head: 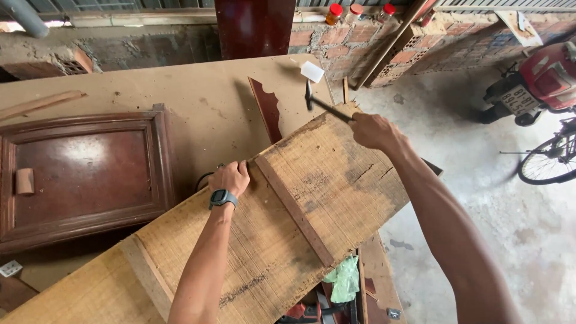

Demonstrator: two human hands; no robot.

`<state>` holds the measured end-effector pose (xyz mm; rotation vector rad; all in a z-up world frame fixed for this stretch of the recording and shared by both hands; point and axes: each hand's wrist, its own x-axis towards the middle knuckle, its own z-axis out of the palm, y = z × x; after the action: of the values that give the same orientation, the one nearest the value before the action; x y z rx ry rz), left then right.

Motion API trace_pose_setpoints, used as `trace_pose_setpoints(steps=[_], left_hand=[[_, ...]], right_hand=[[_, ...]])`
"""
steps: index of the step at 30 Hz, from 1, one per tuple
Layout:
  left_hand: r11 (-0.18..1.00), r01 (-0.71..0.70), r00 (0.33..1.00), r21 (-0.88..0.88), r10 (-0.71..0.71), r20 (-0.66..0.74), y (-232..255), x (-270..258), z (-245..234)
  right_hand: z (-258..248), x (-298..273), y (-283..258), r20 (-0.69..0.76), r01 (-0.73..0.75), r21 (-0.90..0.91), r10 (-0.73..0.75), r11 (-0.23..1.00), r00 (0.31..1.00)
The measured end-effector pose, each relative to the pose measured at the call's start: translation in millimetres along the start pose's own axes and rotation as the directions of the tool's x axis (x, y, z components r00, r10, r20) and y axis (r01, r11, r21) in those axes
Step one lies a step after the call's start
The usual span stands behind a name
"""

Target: The person uses a hammer to strike a large wooden board placed on a workbench. They hold the board with one hand while repeatedly hitting it with the hammer in the other hand. The person also uses pliers to pull a nail from the wood and continues hammering different sections of the board.

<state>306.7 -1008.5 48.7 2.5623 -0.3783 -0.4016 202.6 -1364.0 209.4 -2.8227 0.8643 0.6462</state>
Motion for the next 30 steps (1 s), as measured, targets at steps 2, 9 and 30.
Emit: trace_pose_setpoints(steps=[2,9,30], left_hand=[[1.0,-0.007,1.0,-0.006,0.007,0.003,8.9,-4.7,-10.3],[0.997,0.005,1.0,-0.08,-0.003,0.021,15.4,-15.4,-25.0],[0.985,0.023,1.0,0.169,-0.023,-0.001,-10.6,11.3,28.2]], right_hand=[[6.1,5.5,2.4,0.026,0.005,-0.025,-0.005,1.0,1.0],[5.9,4.0,-3.6,-0.061,0.053,0.058,-0.05,0.997,0.997],[10.3,12.6,56.2,-0.253,-0.007,0.511,0.158,0.86,0.955]])
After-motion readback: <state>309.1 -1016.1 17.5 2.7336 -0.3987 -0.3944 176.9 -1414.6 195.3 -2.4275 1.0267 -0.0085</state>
